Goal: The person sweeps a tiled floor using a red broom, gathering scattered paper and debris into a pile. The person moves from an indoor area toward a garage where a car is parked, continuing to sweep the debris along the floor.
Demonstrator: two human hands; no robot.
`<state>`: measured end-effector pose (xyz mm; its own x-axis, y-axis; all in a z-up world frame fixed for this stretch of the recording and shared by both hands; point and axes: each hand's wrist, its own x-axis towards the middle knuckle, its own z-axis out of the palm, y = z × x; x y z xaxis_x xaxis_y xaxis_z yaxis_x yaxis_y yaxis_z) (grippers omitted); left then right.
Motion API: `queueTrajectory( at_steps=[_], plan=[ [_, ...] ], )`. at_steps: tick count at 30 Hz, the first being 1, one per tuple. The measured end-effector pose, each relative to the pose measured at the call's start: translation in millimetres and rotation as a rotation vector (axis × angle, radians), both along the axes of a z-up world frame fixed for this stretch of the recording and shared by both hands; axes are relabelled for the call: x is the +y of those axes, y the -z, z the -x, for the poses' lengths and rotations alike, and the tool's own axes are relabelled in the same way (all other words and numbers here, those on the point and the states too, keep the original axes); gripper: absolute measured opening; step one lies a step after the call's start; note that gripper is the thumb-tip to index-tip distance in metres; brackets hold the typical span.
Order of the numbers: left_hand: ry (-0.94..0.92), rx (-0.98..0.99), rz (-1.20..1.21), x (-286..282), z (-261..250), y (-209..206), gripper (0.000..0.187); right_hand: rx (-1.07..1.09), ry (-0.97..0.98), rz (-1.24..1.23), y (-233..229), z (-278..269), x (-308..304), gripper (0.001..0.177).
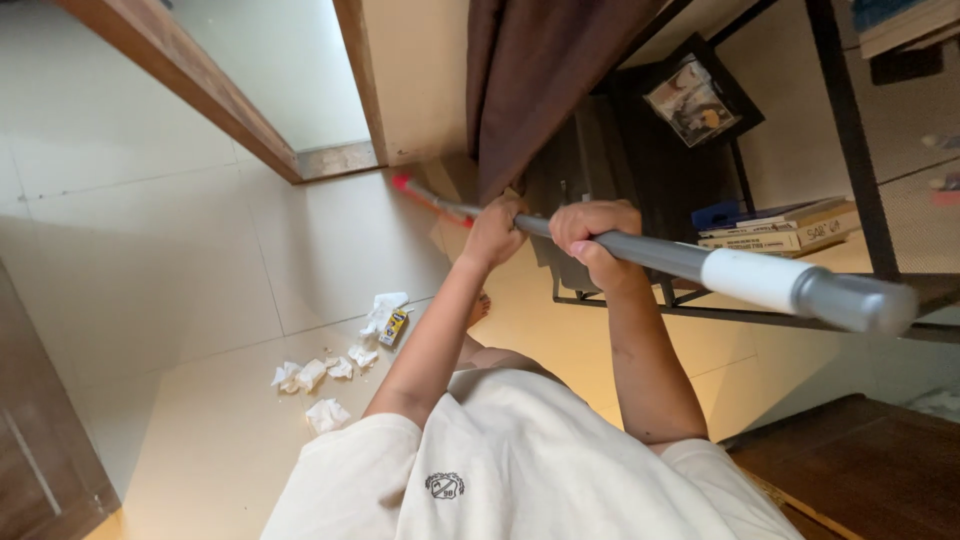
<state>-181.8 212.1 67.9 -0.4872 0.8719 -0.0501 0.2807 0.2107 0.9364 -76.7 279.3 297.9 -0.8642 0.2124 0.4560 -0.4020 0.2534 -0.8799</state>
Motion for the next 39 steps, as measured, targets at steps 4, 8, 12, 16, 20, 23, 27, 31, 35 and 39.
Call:
queueTrajectory(
  at_steps=[4, 8, 12, 16, 20, 23, 27, 31, 35, 39],
  plan=[
    [-0.026, -0.011, -0.018, -16.0, 27.4, -1.8, 0.026, -0.042, -0.023, -0.107, 20.7, 25.1, -14.0, 0.037],
    [-0.134, -0.055, 0.081, -41.7, 19.0, 11.7, 0.02, -0.068, -0.12, -0.017, 44.4, 30.2, -26.7, 0.04],
    [-0.152, -0.075, 0.088, -61.0, 12.2, -4.4, 0.013, -0.06, -0.117, 0.021, 28.6, 32.4, -35.5, 0.039],
    [-0.138, -0.079, 0.037, -62.7, 16.3, -6.2, 0.011, -0.076, -0.12, -0.038, 9.0, 29.2, -40.6, 0.041],
    [-0.159, -0.013, 0.017, -79.4, 22.7, -10.5, 0.011, -0.054, -0.162, -0.094, 19.1, 33.6, -60.8, 0.041],
    [-0.191, -0.052, 0.038, -98.6, 16.4, -5.6, 0.009, -0.043, -0.198, -0.069, 41.8, 33.5, -68.4, 0.041],
    [-0.204, -0.131, 0.092, -119.3, -7.2, 20.1, 0.011, -0.065, -0.197, 0.051, 45.2, 26.3, -79.4, 0.04],
    [-0.169, -0.146, 0.145, -141.3, -34.2, -37.6, 0.016, -0.061, -0.172, 0.159, 28.9, 2.5, -86.1, 0.042],
    [-0.096, -0.121, 0.113, -135.4, -53.7, -58.2, 0.014, 0.018, -0.144, 0.209, -4.6, -23.4, -89.9, 0.041],
    [-0.042, -0.104, 0.007, -130.8, -74.1, -61.1, 0.017, 0.036, -0.114, 0.12, -14.3, -50.4, -98.6, 0.041]
  ],
)
